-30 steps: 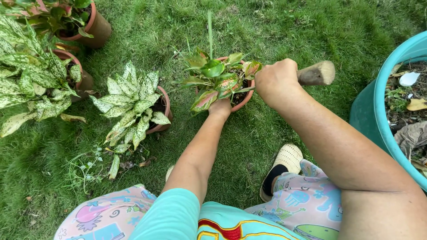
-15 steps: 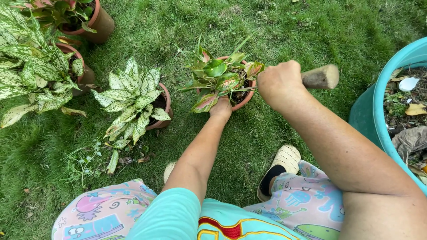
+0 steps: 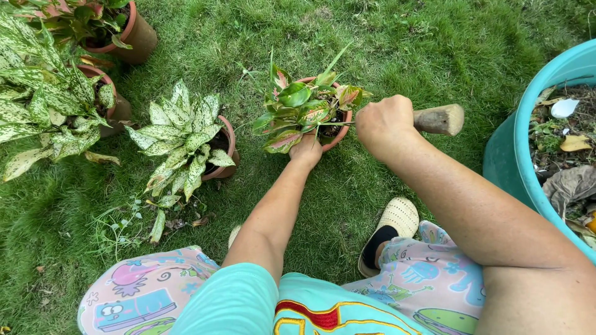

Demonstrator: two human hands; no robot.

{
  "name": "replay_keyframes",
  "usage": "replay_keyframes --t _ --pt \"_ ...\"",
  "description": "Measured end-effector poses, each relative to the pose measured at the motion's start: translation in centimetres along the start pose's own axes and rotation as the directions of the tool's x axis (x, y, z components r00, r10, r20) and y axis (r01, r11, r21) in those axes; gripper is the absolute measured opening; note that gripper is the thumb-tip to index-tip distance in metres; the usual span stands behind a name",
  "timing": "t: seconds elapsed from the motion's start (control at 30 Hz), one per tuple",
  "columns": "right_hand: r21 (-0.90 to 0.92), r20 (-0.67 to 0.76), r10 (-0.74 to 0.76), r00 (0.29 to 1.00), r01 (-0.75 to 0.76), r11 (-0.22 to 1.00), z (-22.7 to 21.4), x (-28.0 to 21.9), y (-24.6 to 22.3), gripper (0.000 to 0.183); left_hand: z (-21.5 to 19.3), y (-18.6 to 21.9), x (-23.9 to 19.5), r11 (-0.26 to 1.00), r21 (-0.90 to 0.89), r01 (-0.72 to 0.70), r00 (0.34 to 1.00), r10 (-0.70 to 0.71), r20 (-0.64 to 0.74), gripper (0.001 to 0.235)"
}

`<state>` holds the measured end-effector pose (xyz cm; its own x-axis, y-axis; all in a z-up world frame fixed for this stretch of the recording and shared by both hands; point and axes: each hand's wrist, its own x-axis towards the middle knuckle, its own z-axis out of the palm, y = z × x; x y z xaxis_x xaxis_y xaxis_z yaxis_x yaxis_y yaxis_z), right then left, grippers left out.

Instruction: Loosening and digging soil in a potted plant using a wooden stake.

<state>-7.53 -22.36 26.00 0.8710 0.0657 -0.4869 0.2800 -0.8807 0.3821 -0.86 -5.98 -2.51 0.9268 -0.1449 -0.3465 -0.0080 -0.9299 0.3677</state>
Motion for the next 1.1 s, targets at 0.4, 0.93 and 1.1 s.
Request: replay_keyframes --t 0.4,0.93,1.1 --pt "-0.044 -0.005 -0.028 1.000 0.028 0.999 -0.9 -0.4 -2.7 0.021 -2.0 0.1 -1.6 0.997 -0.053 0.057 0.998 -0.056 0.022 0.040" --pt "0.032 -0.117 -0.009 0.993 0.013 0.999 -0.1 0.9 -0.5 0.012 -3.1 0.3 -2.9 0.990 -0.064 0.129 0.991 -0.131 -0.018 0.034" --pt "-0.121 0.015 -0.024 1.000 0.026 0.992 -1.6 -0.3 -1.4 0.024 -0.6 -1.5 -1.2 0.995 -0.055 0.082 0.994 -0.085 -0.070 0.033"
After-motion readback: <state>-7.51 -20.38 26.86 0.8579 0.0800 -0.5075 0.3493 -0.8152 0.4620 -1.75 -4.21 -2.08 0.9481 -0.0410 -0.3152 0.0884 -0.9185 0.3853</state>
